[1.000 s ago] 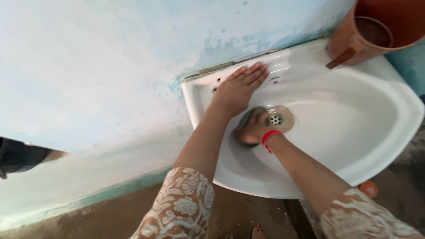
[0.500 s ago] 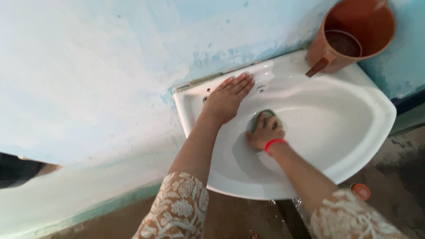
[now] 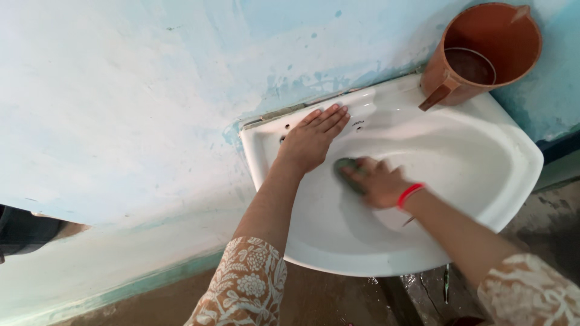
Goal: The person scrubs the interior and rim of a white wall-mounted sink using a green sponge. They repeatedly pour water from a brown plastic cup into the sink to rinse the surface and the sponge while cleaning.
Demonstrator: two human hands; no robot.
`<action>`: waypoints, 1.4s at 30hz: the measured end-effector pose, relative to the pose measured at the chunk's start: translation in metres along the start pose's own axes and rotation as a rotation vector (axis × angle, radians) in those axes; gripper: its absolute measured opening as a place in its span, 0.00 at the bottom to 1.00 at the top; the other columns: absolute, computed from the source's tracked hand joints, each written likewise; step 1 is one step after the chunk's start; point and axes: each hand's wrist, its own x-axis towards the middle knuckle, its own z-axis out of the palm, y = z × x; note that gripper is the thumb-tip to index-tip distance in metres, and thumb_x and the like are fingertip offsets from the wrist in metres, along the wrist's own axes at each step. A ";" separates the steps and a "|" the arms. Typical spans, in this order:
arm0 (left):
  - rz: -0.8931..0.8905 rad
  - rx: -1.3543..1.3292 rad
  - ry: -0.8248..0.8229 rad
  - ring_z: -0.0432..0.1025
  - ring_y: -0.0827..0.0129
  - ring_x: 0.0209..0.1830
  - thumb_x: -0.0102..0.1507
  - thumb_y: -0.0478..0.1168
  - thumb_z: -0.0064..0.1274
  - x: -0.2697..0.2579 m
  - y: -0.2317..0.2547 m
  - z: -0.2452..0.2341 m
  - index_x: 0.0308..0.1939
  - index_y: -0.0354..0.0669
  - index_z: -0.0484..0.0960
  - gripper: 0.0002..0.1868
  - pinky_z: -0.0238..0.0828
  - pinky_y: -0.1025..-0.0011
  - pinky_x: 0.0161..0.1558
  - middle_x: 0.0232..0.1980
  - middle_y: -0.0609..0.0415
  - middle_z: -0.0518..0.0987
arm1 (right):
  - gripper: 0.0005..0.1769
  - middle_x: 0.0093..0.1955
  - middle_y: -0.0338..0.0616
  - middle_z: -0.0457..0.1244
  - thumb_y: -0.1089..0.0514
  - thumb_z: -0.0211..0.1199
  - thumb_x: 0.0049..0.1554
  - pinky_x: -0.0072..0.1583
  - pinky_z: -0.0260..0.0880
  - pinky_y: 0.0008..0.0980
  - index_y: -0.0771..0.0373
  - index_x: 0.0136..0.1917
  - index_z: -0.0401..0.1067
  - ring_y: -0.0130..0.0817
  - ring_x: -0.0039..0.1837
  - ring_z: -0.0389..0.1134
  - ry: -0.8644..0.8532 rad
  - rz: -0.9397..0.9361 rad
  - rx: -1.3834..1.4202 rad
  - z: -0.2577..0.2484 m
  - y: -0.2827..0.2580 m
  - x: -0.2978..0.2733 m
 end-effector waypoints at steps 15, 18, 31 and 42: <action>-0.017 -0.087 0.009 0.46 0.77 0.82 0.68 0.36 0.39 -0.001 0.002 -0.003 0.79 0.55 0.56 0.33 0.40 0.68 0.79 0.82 0.67 0.54 | 0.35 0.82 0.32 0.41 0.31 0.57 0.55 0.69 0.46 0.78 0.22 0.73 0.52 0.47 0.83 0.40 0.159 0.195 0.130 0.009 0.051 -0.012; 0.000 -0.080 0.005 0.46 0.75 0.82 0.66 0.34 0.39 0.002 0.001 -0.001 0.79 0.53 0.56 0.35 0.40 0.67 0.78 0.82 0.65 0.53 | 0.32 0.82 0.31 0.44 0.34 0.58 0.58 0.68 0.50 0.74 0.22 0.74 0.55 0.50 0.81 0.46 0.012 0.354 0.005 -0.011 0.068 -0.041; -0.467 -0.511 0.045 0.71 0.55 0.65 0.69 0.47 0.42 0.050 0.085 -0.042 0.60 0.49 0.79 0.19 0.67 0.57 0.64 0.64 0.50 0.78 | 0.27 0.66 0.44 0.60 0.38 0.64 0.54 0.68 0.59 0.53 0.43 0.65 0.69 0.52 0.67 0.61 0.208 -0.019 0.099 0.017 0.110 -0.079; -0.733 -1.032 0.138 0.81 0.48 0.44 0.64 0.52 0.47 0.213 0.134 -0.036 0.53 0.28 0.72 0.27 0.76 0.59 0.52 0.42 0.35 0.85 | 0.06 0.45 0.48 0.68 0.61 0.61 0.46 0.47 0.62 0.48 0.61 0.38 0.75 0.49 0.50 0.67 1.285 0.047 0.157 -0.103 0.140 -0.119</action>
